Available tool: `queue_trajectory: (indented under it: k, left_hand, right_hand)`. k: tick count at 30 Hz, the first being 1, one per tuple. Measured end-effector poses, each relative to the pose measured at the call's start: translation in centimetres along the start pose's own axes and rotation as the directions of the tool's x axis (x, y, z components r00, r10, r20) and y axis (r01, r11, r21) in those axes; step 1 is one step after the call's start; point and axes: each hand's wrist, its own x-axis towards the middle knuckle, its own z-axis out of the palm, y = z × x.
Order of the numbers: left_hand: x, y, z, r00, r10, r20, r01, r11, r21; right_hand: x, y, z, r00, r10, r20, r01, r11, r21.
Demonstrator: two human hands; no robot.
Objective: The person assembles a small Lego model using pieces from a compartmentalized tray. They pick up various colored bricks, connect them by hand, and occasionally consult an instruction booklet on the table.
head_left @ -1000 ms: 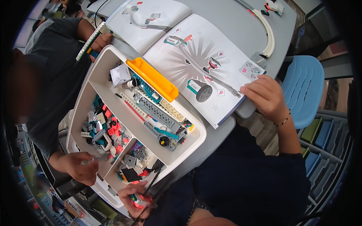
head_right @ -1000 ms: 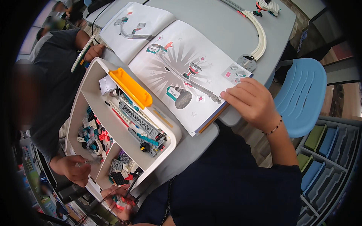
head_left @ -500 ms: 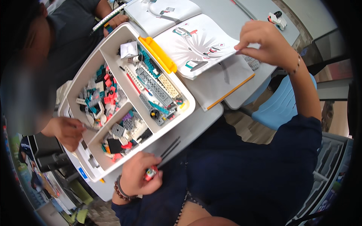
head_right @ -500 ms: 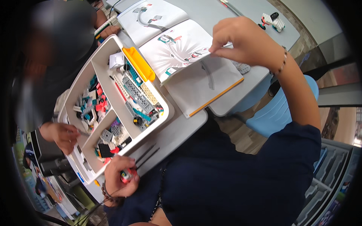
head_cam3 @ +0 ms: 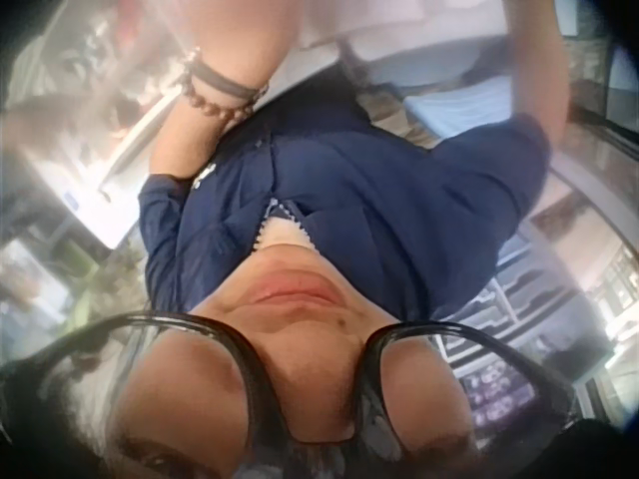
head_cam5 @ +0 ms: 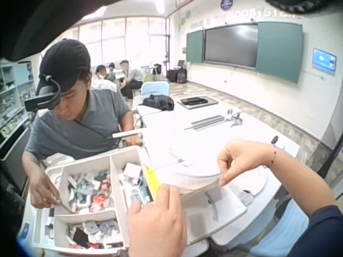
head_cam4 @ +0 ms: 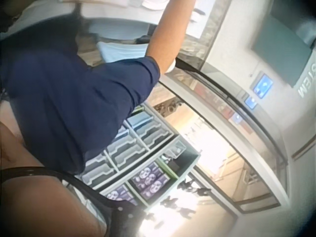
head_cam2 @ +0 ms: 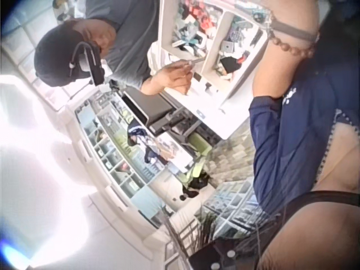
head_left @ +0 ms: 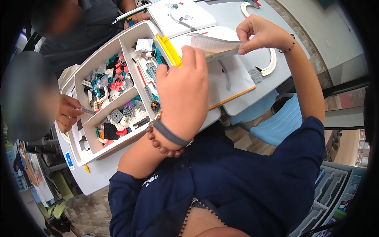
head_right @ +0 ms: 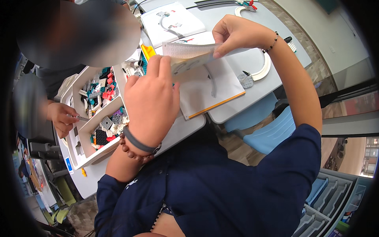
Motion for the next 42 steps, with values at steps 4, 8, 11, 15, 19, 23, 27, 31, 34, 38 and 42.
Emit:
queue_trajectory:
  k: [4, 8, 11, 15, 19, 23, 27, 31, 34, 38, 42]
  left_hand:
    - [1.5, 1.2, 0.8, 0.990, 0.016, -0.141, -0.020, 0.999, -0.027]
    - [2.1, 0.9, 1.8, 0.992, 0.056, -0.114, -0.050, 0.997, 0.051]
    - [2.1, 1.1, 2.7, 0.994, 0.089, -0.056, -0.085, 0.994, 0.073]
    - [0.4, 2.1, 3.7, 0.983, 0.178, -0.032, -0.178, 0.984, 0.022]
    - [-1.2, 2.7, 3.5, 0.964, 0.264, 0.023, -0.265, 0.964, 0.026]
    - [-1.6, 3.3, 2.7, 0.938, 0.333, 0.097, -0.333, 0.943, -0.015]
    - [-2.3, 3.4, 2.7, 0.921, 0.356, 0.159, -0.351, 0.935, -0.056]
    - [-3.0, 3.4, 2.6, 0.909, 0.385, 0.161, -0.377, 0.923, -0.075]
    - [-3.1, 3.2, 2.2, 0.875, 0.427, 0.227, -0.409, 0.904, -0.121]
    - [-3.4, 3.1, 2.7, 0.897, 0.414, 0.156, -0.404, 0.910, -0.095]
    - [-3.2, 3.2, 2.7, 0.886, 0.427, 0.181, -0.416, 0.904, -0.099]
  right_hand:
    - [-0.4, 0.4, 0.0, 0.999, 0.030, 0.012, -0.030, 0.999, 0.035]
    - [-0.2, 1.0, 0.3, 0.999, 0.009, 0.033, -0.012, 0.996, 0.089]
    - [0.1, 1.5, 0.2, 0.999, 0.000, 0.033, -0.004, 0.996, 0.094]
    - [1.4, 1.6, -1.7, 0.997, 0.063, 0.040, -0.059, 0.994, -0.086]
    - [5.4, 0.3, -3.8, 0.986, -0.068, -0.152, -0.005, 0.899, -0.439]
    - [11.0, 1.4, -6.0, 0.819, -0.481, -0.314, 0.032, 0.583, -0.812]
    - [18.3, 1.3, -6.9, 0.802, -0.399, -0.444, -0.175, 0.554, -0.814]
    - [24.9, 2.2, -6.9, 0.785, -0.195, -0.588, -0.332, 0.668, -0.666]
    - [27.9, 4.1, -6.2, 0.783, -0.056, -0.620, -0.392, 0.729, -0.561]
    - [31.1, 7.4, -4.9, 0.838, -0.003, -0.545, -0.331, 0.792, -0.514]
    - [31.5, 11.0, -3.4, 0.924, -0.071, -0.376, -0.131, 0.866, -0.484]
